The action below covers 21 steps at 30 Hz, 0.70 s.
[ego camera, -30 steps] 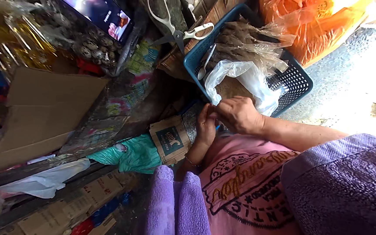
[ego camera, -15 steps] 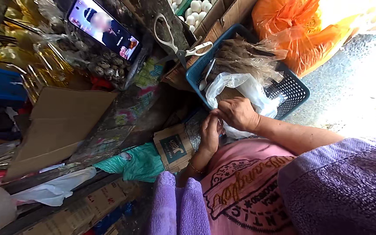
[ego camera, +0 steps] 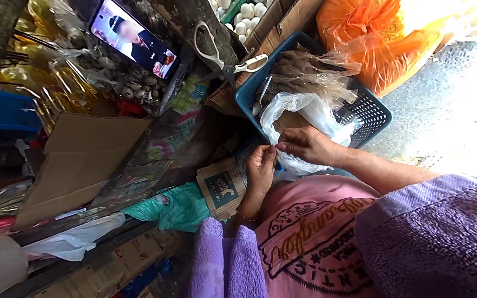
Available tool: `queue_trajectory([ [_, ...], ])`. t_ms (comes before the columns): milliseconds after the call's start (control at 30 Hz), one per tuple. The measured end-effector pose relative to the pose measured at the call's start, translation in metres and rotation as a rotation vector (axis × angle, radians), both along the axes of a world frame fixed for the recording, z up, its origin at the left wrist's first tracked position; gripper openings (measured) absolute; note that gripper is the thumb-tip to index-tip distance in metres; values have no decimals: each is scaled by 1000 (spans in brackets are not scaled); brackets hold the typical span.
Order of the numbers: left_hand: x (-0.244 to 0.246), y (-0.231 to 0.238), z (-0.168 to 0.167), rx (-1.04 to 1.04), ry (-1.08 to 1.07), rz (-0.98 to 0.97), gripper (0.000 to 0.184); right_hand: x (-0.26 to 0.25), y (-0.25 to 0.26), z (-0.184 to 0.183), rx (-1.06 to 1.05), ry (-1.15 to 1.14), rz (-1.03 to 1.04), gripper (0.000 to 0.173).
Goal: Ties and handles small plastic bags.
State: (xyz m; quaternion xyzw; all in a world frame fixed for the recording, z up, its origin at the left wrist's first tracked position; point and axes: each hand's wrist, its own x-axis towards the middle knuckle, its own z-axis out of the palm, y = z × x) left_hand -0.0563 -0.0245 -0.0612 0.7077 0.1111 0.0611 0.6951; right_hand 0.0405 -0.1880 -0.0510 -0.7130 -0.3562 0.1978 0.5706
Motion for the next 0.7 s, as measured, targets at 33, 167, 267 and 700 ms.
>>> queue_trajectory([
  [33, 0, -2, 0, 38, 1, -2, 23, -2, 1, 0, -13, -40, -24, 25],
  [167, 2, -4, 2, 57, -1, -5, 37, -10, 6, -1, -18, -109, -89, 33],
  [267, 1, -3, 0, -17, -21, -32, 35, -12, 5, -3, 18, -150, -109, 38],
  [700, -1, 8, 1, -62, 11, -88, 20, -7, 2, -2, 75, 146, 6, 12],
])
